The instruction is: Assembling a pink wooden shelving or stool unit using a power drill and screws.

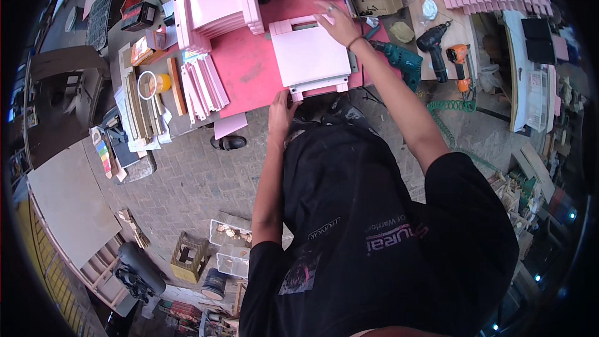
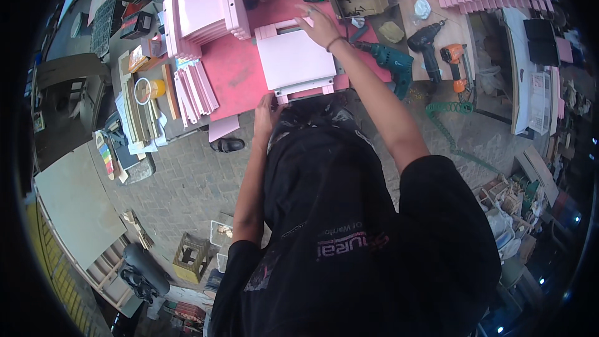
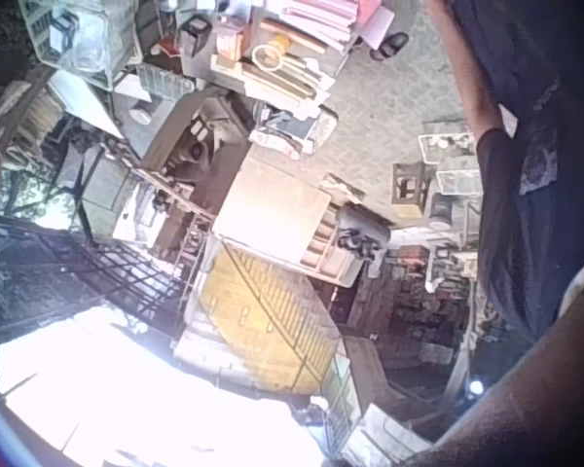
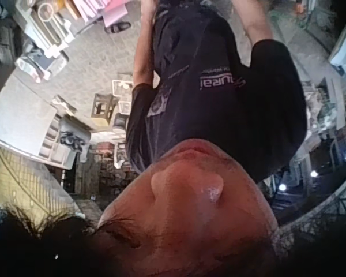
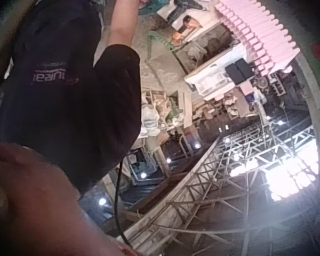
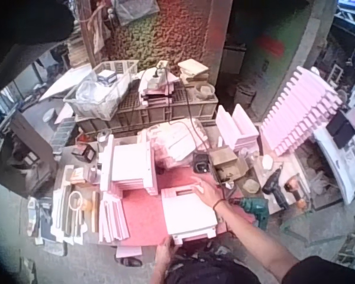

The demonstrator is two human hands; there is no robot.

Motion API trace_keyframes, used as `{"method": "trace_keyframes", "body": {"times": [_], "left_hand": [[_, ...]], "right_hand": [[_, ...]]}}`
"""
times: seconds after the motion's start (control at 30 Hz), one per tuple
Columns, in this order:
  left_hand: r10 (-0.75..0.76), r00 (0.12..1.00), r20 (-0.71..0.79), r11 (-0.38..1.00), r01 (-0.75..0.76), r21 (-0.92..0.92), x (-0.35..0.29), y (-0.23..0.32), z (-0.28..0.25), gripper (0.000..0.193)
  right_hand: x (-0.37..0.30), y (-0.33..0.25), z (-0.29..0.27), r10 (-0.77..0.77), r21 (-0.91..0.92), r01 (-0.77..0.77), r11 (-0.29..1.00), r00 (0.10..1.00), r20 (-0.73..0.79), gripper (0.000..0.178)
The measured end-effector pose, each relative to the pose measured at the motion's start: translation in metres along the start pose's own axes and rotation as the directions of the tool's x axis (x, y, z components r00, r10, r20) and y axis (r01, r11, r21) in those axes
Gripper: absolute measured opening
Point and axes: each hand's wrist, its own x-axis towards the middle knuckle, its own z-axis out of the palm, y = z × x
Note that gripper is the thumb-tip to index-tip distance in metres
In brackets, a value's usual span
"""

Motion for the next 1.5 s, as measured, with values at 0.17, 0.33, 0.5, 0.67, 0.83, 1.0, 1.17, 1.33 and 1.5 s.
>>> {"method": "trace_keyframes", "body": {"times": [0.17,0.33,0.5,0.67,0.83,1.0,1.17,1.33,1.5], "left_hand": [[0.06,0.994,-0.091,0.998,-0.058,0.018,0.004,0.003,0.0,0.041],[-0.022,0.994,-0.104,1.0,0.021,-0.012,0.002,0.006,0.002,0.042],[0.035,0.991,-0.132,0.998,-0.028,0.058,0.002,0.011,0.002,0.04],[0.017,0.993,-0.116,0.998,-0.009,0.065,0.001,0.009,0.004,0.036],[0.006,0.993,-0.122,0.999,-0.001,0.035,0.002,0.007,0.003,0.034],[0.013,0.989,-0.145,0.999,-0.007,0.046,0.002,0.01,0.004,0.033],[-0.009,0.99,-0.138,1.0,0.01,0.008,0.002,0.01,0.004,0.032],[-0.026,0.991,-0.13,0.999,0.03,0.025,0.003,0.005,0.003,0.032],[-0.019,0.995,-0.103,1.0,0.017,-0.024,0.001,0.008,-0.006,0.04]], "right_hand": [[-0.138,-0.009,-0.051,0.305,0.226,-0.273,0.935,0.945,-0.116,0.026],[-0.215,-0.005,-0.046,0.414,0.114,-0.42,0.9,0.907,0.072,0.02],[-0.21,0.002,-0.014,0.353,-0.023,-0.353,0.935,0.923,0.152,0.027],[-0.2,0.017,-0.011,0.14,-0.295,-0.068,0.953,0.963,0.232,0.033],[-0.198,0.017,-0.012,0.091,-0.29,-0.02,0.957,0.968,0.233,0.032],[-0.202,0.017,-0.011,0.084,-0.285,-0.019,0.958,0.972,0.22,0.031],[-0.205,0.021,-0.009,0.078,-0.318,0.001,0.948,0.969,0.235,0.028],[-0.203,0.019,-0.007,0.051,-0.346,0.031,0.938,0.973,0.226,0.029],[-0.197,0.016,-0.006,0.021,-0.385,0.058,0.921,0.98,0.198,0.037]]}}
